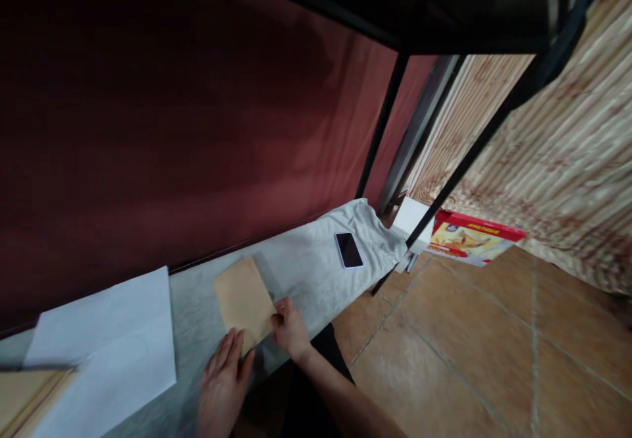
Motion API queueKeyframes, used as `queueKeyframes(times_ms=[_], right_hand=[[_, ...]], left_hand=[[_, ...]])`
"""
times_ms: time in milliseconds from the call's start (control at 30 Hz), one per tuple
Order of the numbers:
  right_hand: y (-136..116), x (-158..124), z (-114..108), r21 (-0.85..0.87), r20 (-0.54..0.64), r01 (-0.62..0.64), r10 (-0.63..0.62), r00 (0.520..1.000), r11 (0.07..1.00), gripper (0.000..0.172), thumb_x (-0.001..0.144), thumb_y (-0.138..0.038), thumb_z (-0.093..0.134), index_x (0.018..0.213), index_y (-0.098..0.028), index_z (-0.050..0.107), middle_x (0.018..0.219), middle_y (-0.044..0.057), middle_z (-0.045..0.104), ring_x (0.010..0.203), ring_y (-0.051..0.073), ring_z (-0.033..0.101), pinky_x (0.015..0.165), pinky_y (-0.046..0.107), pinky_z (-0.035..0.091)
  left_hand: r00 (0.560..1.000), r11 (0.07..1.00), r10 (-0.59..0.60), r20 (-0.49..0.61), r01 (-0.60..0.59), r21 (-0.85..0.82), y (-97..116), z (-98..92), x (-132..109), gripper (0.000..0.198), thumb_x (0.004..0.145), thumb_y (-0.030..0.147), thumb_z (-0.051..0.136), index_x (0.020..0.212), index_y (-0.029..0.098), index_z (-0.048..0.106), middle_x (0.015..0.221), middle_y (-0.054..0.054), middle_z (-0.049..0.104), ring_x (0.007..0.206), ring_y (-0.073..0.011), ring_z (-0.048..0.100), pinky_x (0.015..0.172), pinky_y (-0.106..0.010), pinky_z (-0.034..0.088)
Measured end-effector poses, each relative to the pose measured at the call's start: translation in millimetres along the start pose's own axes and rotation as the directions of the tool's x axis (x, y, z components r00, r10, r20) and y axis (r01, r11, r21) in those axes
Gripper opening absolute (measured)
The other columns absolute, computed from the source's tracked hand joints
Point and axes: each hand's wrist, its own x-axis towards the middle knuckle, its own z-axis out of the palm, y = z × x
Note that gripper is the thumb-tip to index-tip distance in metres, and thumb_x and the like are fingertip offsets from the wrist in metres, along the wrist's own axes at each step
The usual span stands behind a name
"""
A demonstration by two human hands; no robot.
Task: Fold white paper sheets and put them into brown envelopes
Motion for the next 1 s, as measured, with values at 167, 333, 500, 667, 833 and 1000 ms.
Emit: queueKeyframes(times_ms=[167, 333, 500, 667, 833, 1000], right_hand=[[21, 47, -54, 0.37, -0.061, -0.233, 0.274, 0.96, 0.899, 0.019, 0.088, -0.028, 0.045, 0.107, -0.022, 0.049, 0.067, -0.005, 0.056, 0.052, 0.014, 0.057, 0.044, 0.025, 0.052], [59, 89, -125, 0.172, -0.181, -0.286, 0.316, 0.931, 0.943, 0.024, 0.092, -0.027, 0.04, 0.112, -0.02, 0.051, 0.068, -0.005, 0.055, 0.055, 0.014, 0.057, 0.051, 0.024, 0.05], [73, 93, -155, -0.161, -0.244, -0.333, 0.29, 0.925, 0.929, 0.024, 0.092, -0.013, 0.043, 0.11, -0.019, 0.059, 0.097, 0.006, 0.063, 0.081, 0.017, 0.065, 0.073, 0.027, 0.05], [73, 82, -148, -0.401, -0.25, -0.388, 0.309, 0.918, 0.83, 0.026, 0.101, -0.016, 0.036, 0.112, -0.016, 0.06, 0.109, 0.013, 0.06, 0.08, 0.018, 0.067, 0.072, 0.03, 0.049], [66, 72, -143, -0.531, -0.23, -0.374, 0.295, 0.927, 0.761, 0.029, 0.102, -0.015, 0.035, 0.113, -0.016, 0.062, 0.116, 0.014, 0.058, 0.083, 0.019, 0.066, 0.072, 0.03, 0.049], [49, 74, -135, -0.651, -0.213, -0.226, 0.112, 0.971, 0.725, 0.029, 0.102, -0.025, 0.041, 0.12, -0.017, 0.062, 0.12, 0.015, 0.061, 0.103, 0.025, 0.062, 0.089, 0.036, 0.049]], left_hand=[[1.0, 0.998, 0.013, -0.02, -0.014, -0.056, -1, 7.0, 2, 0.058, 0.099, 0.051, 0.037, 0.146, 0.017, 0.045, 0.147, -0.015, 0.054, 0.13, -0.0273, 0.057, 0.106, -0.042, 0.048], [0.998, 0.996, 0.045, 0.042, -0.048, 0.08, 1, 4.1, -4, 0.049, 0.1, 0.043, 0.033, 0.137, 0.019, 0.056, 0.141, -0.013, 0.06, 0.125, -0.0265, 0.059, 0.101, -0.041, 0.047], [0.996, 0.988, 0.053, 0.077, -0.063, 0.14, 17, -5.0, -1, 0.051, 0.099, 0.033, 0.03, 0.142, 0.017, 0.052, 0.144, -0.014, 0.058, 0.132, -0.0282, 0.052, 0.107, -0.046, 0.041], [0.993, 0.985, 0.059, 0.105, -0.075, 0.157, 20, -9.1, 0, 0.054, 0.098, 0.031, 0.029, 0.148, 0.02, 0.046, 0.145, -0.012, 0.057, 0.135, -0.0275, 0.05, 0.108, -0.047, 0.041], [0.991, 0.985, 0.062, 0.123, -0.08, 0.152, 20, -9.6, -1, 0.056, 0.098, 0.032, 0.026, 0.148, 0.017, 0.045, 0.146, -0.015, 0.056, 0.136, -0.031, 0.048, 0.106, -0.051, 0.042], [0.992, 0.984, 0.058, 0.115, -0.076, 0.159, 22, -8.8, -1, 0.056, 0.097, 0.03, 0.028, 0.151, 0.019, 0.042, 0.146, -0.013, 0.056, 0.135, -0.0292, 0.05, 0.106, -0.049, 0.041]])
